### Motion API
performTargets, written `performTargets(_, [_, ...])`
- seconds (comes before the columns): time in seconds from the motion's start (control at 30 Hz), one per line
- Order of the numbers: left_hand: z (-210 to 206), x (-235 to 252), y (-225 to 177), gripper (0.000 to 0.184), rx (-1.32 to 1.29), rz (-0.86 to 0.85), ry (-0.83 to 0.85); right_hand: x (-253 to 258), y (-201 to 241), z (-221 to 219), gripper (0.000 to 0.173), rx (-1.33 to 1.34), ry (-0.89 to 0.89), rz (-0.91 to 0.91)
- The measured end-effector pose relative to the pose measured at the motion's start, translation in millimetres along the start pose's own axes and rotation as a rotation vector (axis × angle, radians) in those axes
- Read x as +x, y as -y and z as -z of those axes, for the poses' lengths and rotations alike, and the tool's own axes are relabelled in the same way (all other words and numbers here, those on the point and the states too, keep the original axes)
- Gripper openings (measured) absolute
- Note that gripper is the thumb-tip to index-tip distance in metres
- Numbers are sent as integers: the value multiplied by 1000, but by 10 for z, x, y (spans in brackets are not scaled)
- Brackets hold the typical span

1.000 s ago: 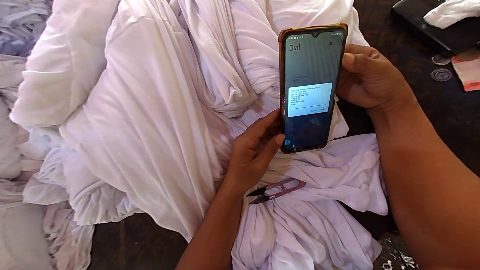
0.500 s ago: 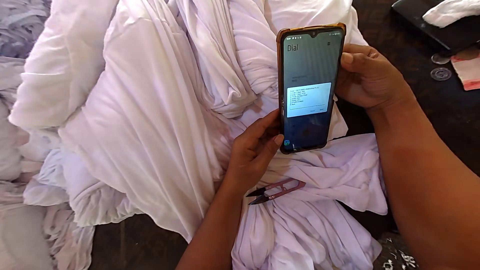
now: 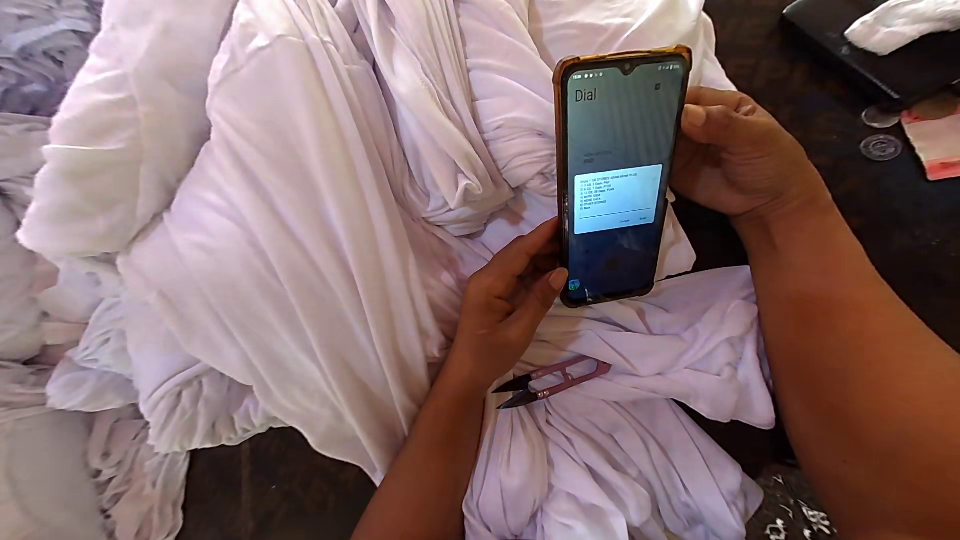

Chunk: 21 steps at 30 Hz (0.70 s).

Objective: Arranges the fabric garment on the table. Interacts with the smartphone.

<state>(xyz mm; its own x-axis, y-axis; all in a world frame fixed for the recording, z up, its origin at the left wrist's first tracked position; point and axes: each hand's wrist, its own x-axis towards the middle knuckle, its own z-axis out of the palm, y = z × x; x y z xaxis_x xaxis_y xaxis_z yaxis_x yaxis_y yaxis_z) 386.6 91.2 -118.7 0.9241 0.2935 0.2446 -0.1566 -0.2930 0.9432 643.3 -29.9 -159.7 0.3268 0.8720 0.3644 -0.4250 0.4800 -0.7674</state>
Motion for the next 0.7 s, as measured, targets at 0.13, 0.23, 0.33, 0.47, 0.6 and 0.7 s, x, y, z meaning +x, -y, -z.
performTargets(0.13, [3, 2, 0, 44, 6, -1, 7, -2, 3, -8, 19, -24, -11, -7])
performTargets(0.23, [0, 2, -4, 44, 5, -2, 6, 0, -2, 3, 20, -9, -1, -3])
performTargets(0.33, [-3, 4, -9, 44, 5, 5, 5, -3, -2, -8, 19, -11, -16, -6])
performTargets(0.47, [-3, 2, -6, 44, -5, 11, 9, -2, 8, -13, 20, -20, -14, -5])
performTargets(0.6, [-4, 3, -10, 44, 1, 10, 4, -1, 0, -1, 20, -16, -15, -8])
performTargets(0.7, [-4, 2, -11, 44, 6, 13, 4, 0, -1, -2, 20, -10, -13, -7])
